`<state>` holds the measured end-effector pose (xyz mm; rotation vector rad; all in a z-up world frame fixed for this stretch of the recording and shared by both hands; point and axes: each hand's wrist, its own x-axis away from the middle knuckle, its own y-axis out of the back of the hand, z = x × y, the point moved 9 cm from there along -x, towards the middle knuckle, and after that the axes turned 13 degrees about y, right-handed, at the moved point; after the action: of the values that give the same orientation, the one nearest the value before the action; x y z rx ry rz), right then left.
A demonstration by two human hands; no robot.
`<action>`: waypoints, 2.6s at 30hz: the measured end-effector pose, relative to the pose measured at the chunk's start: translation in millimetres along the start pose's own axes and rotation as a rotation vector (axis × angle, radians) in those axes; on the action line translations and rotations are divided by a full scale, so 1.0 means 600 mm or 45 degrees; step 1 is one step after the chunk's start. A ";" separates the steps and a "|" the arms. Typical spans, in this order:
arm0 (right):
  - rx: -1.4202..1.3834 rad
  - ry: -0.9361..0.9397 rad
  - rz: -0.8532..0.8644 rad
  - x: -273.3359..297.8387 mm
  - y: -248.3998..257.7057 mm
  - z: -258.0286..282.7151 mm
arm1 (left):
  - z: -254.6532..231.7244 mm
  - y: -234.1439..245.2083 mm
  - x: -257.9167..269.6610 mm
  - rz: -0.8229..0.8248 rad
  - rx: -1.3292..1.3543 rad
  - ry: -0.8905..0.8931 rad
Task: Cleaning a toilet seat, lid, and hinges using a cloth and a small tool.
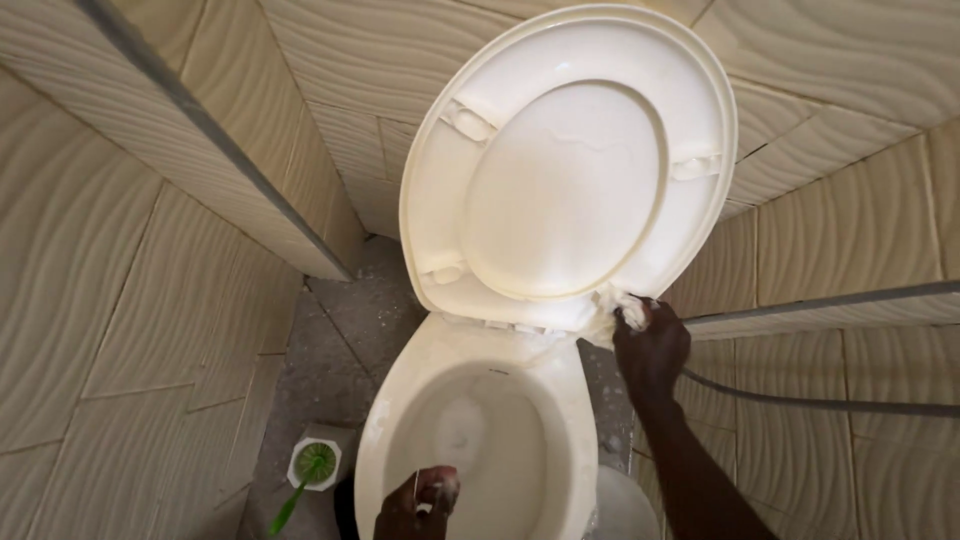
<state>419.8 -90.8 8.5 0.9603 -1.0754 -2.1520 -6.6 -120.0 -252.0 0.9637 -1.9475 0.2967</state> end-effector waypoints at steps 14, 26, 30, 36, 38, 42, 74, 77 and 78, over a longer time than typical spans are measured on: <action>0.133 -0.583 0.202 -0.009 -0.088 -0.129 | -0.129 0.028 0.091 -0.030 -0.107 0.167; 0.233 -0.707 0.640 0.001 -0.049 -0.092 | -0.096 -0.012 0.108 -0.081 -0.033 0.108; 0.195 -0.460 0.642 -0.002 -0.032 -0.066 | -0.100 -0.012 0.107 -0.108 -0.041 -0.028; 0.023 -0.514 0.356 -0.019 0.062 -0.057 | -0.079 0.020 0.102 -0.071 -0.078 0.085; 0.048 -0.332 0.301 -0.038 0.049 -0.043 | -0.047 0.013 0.082 -0.078 -0.040 0.082; 0.099 0.248 0.091 -0.062 0.005 -0.011 | -0.069 -0.001 0.093 -0.094 0.040 0.072; -0.241 -0.040 0.174 0.031 -0.101 0.091 | -0.028 0.002 -0.041 -0.307 0.193 -0.204; -0.465 -0.073 0.112 0.059 -0.121 0.187 | -0.090 0.041 0.006 -0.102 0.407 0.078; -0.529 -0.087 0.089 0.070 -0.120 0.221 | -0.109 0.043 0.029 0.000 0.555 0.250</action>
<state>279.5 -23.4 -9.7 0.6500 -0.6396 -2.2399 11.0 -76.0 -197.3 1.1612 -1.7343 0.8096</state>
